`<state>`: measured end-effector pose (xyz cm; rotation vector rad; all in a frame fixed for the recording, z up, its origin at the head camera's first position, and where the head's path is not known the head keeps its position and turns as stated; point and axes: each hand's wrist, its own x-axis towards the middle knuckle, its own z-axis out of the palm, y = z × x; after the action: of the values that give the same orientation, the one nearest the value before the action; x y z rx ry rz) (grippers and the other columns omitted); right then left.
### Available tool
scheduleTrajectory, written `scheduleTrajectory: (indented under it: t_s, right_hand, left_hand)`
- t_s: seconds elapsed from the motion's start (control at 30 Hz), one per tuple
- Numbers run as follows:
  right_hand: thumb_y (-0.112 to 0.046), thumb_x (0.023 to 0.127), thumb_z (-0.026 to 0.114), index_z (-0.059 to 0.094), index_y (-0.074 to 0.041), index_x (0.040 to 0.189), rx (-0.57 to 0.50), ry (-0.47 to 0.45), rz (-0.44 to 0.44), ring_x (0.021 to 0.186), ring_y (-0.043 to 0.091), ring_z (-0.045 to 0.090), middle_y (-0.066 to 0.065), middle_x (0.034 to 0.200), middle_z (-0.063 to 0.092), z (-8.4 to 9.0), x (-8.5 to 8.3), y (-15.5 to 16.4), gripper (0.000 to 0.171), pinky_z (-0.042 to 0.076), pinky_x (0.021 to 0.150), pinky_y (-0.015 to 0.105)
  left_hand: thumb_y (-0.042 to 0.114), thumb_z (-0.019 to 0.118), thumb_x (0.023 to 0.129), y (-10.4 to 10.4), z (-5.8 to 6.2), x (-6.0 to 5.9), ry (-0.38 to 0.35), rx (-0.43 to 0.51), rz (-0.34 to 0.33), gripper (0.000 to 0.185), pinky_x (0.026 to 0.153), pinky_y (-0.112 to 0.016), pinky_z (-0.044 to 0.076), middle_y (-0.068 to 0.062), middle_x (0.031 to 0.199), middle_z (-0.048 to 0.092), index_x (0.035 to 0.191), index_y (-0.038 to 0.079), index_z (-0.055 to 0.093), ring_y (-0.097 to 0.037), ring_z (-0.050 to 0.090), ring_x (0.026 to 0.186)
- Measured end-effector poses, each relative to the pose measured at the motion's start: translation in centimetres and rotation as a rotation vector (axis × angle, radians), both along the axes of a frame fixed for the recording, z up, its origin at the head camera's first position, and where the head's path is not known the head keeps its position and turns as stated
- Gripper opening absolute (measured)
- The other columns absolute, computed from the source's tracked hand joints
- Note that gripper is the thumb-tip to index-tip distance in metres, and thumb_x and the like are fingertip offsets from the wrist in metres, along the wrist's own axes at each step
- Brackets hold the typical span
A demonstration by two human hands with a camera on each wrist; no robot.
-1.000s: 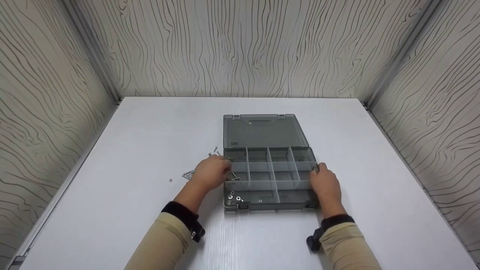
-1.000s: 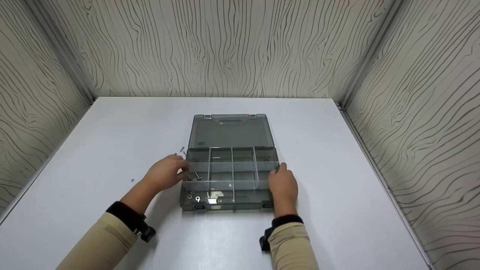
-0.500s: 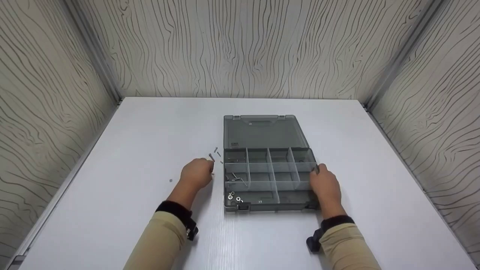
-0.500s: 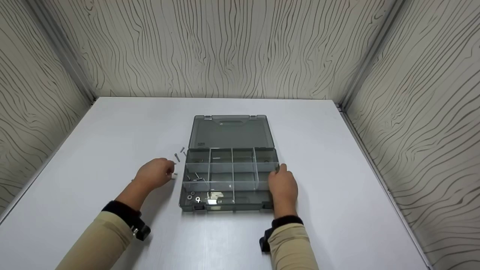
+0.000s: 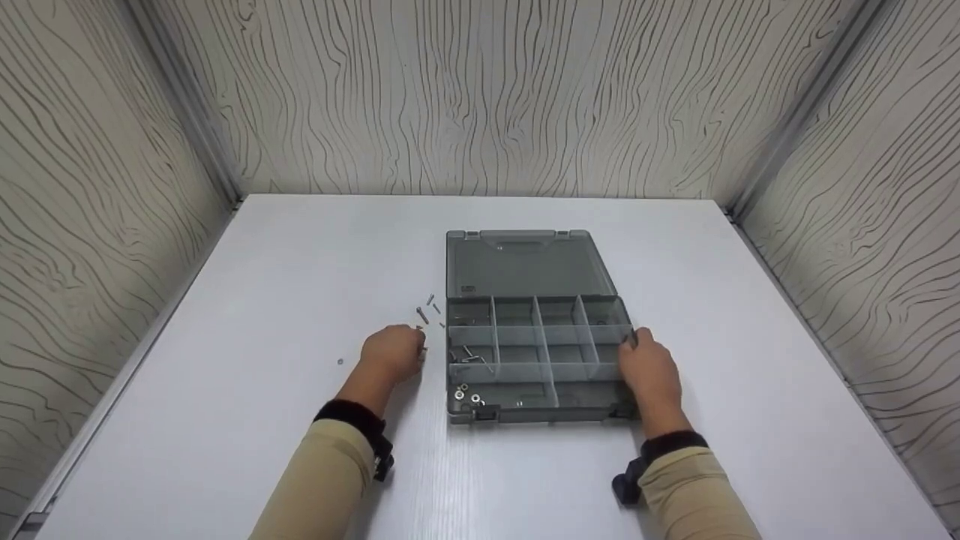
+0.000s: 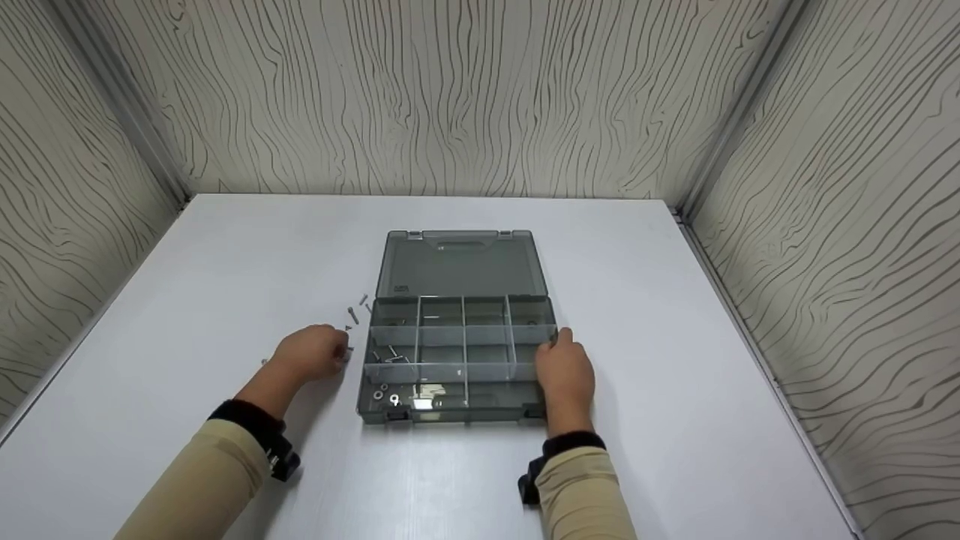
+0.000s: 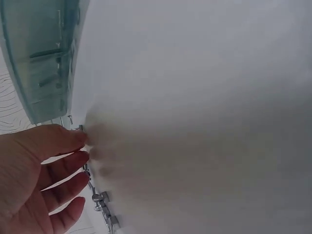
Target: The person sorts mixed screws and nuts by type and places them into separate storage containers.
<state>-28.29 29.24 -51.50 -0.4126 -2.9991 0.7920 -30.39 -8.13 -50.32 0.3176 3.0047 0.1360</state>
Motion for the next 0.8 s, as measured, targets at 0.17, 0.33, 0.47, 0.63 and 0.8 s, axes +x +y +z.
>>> scheduleTrajectory:
  t_s: [0.17,0.33,0.47,0.63,0.8]
  right_hand:
    - [-0.024,0.094,0.032,0.037,0.003,0.129,-0.004,0.001,-0.004,0.101,0.042,0.053,0.03,0.114,0.052,0.05,-0.01,-0.12,0.045,0.045,0.08,0.05]
    - [-0.024,0.093,0.031,0.037,0.003,0.13,-0.015,-0.009,-0.019,0.1,0.039,0.054,0.029,0.114,0.053,0.19,0.02,-0.32,0.046,0.046,0.08,0.049]
    - [-0.025,0.094,0.031,0.037,0.003,0.13,-0.02,-0.015,-0.025,0.101,0.039,0.054,0.028,0.115,0.052,0.21,0.01,-0.3,0.046,0.045,0.081,0.049]
    - [-0.024,0.094,0.032,0.036,0.003,0.131,-0.018,-0.018,-0.024,0.102,0.039,0.054,0.029,0.116,0.052,0.14,-0.01,-0.27,0.046,0.045,0.082,0.049]
    - [-0.025,0.094,0.032,0.036,0.003,0.131,-0.016,-0.021,-0.028,0.103,0.04,0.053,0.029,0.117,0.052,0.12,0.01,-0.29,0.047,0.045,0.083,0.049]
  left_hand:
    - [0.017,0.06,0.083,0.09,-0.09,-0.05,0.008,-0.005,-0.029,0.008,0.071,-0.036,0.052,-0.004,0.08,0.063,0.087,0.012,0.065,-0.022,0.06,0.079]
    - [0.015,0.056,0.086,0.26,-0.05,-0.04,-0.025,-0.009,-0.043,0.009,0.075,-0.041,0.052,-0.007,0.09,0.065,0.088,0.012,0.063,-0.026,0.061,0.088]
    - [0.015,0.052,0.088,0.35,-0.11,0.04,-0.053,-0.025,-0.021,0.014,0.079,-0.045,0.051,-0.011,0.098,0.064,0.095,0.009,0.063,-0.029,0.06,0.095]
    - [0.015,0.053,0.088,0.33,-0.2,-0.05,-0.066,-0.011,-0.005,0.016,0.082,-0.042,0.05,-0.011,0.099,0.064,0.1,0.008,0.062,-0.028,0.06,0.097]
    - [0.013,0.06,0.081,0.31,0.33,-0.43,0.009,0.042,-0.026,0.007,0.071,-0.039,0.051,-0.008,0.082,0.064,0.087,0.009,0.061,-0.025,0.061,0.08]
